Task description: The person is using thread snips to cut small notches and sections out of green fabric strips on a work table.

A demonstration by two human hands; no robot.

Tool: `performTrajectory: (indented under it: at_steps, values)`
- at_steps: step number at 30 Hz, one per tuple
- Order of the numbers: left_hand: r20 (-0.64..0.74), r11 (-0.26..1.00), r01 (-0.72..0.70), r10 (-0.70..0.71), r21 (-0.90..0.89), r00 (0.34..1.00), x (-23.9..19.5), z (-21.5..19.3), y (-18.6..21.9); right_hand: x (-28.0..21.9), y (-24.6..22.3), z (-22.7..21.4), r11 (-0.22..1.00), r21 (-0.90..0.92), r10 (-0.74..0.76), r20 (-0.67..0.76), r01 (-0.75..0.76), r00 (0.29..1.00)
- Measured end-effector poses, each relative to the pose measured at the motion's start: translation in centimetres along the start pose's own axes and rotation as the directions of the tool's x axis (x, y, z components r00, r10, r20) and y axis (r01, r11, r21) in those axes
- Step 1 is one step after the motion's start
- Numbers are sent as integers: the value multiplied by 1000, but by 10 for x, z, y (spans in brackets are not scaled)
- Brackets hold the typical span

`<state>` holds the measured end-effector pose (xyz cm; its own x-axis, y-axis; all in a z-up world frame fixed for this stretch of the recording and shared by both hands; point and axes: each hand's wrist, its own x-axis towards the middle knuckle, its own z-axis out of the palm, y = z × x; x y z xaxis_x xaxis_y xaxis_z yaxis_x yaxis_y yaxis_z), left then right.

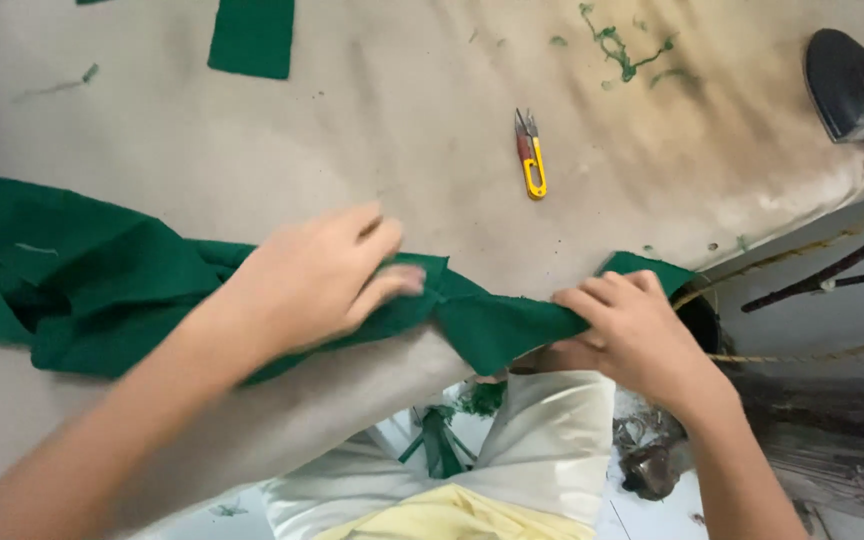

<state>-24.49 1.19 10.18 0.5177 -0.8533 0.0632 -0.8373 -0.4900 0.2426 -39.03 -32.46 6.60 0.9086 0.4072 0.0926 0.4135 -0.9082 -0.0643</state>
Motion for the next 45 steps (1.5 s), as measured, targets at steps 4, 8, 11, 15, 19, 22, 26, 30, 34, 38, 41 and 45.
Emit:
performTrajectory:
  at_steps: [4, 8, 11, 15, 19, 22, 26, 30, 34, 38, 41, 45]
  values:
    - [344, 957, 159, -68, -243, 937, 78, 26, -10, -25, -2, -9, 903, -170, 418, 139, -394, 898]
    - [377, 998, 20, 4, -60, 926, 108, 67, -12, -20, 1, -22, 792, -262, 529, -158, -552, 834]
    - [273, 897, 78, 50, -436, 961, 107, 72, -25, 19, -4, -41, 755, -179, 527, -407, -631, 746]
    - [-92, 758, 128, -241, -640, 966, 84, 29, -50, 97, 6, -48, 944, 217, 318, -801, -247, 508]
    - [-73, 393, 169, -532, -904, 844, 68, -10, -60, 142, 67, -16, 935, 197, 355, -541, -295, 763]
    - [-16, 357, 230, -570, -905, 822, 67, -5, -65, 139, 40, -1, 880, 121, 466, -406, -459, 786]
    - [-84, 280, 94, -560, -955, 824, 70, 13, -73, 137, -47, 22, 720, 556, 646, -318, -415, 694]
    - [-297, 569, 45, -493, -821, 818, 68, 19, -73, 167, -86, 38, -159, 969, 621, 246, -188, 744]
    - [-415, 712, -5, -403, -702, 816, 63, 11, -61, 187, -105, 22, -265, 961, 680, 248, -84, 690]
    - [-344, 697, 91, -458, -712, 820, 61, 7, -55, 186, -97, 29, -213, 974, 704, 203, -70, 681]
    - [-357, 717, 76, -433, -693, 828, 64, 11, -60, 181, -92, 37, -134, 986, 685, 163, -97, 710]
    - [-357, 682, 53, -446, -730, 821, 67, 19, -70, 173, -93, 45, 104, 984, 725, 23, -142, 689]
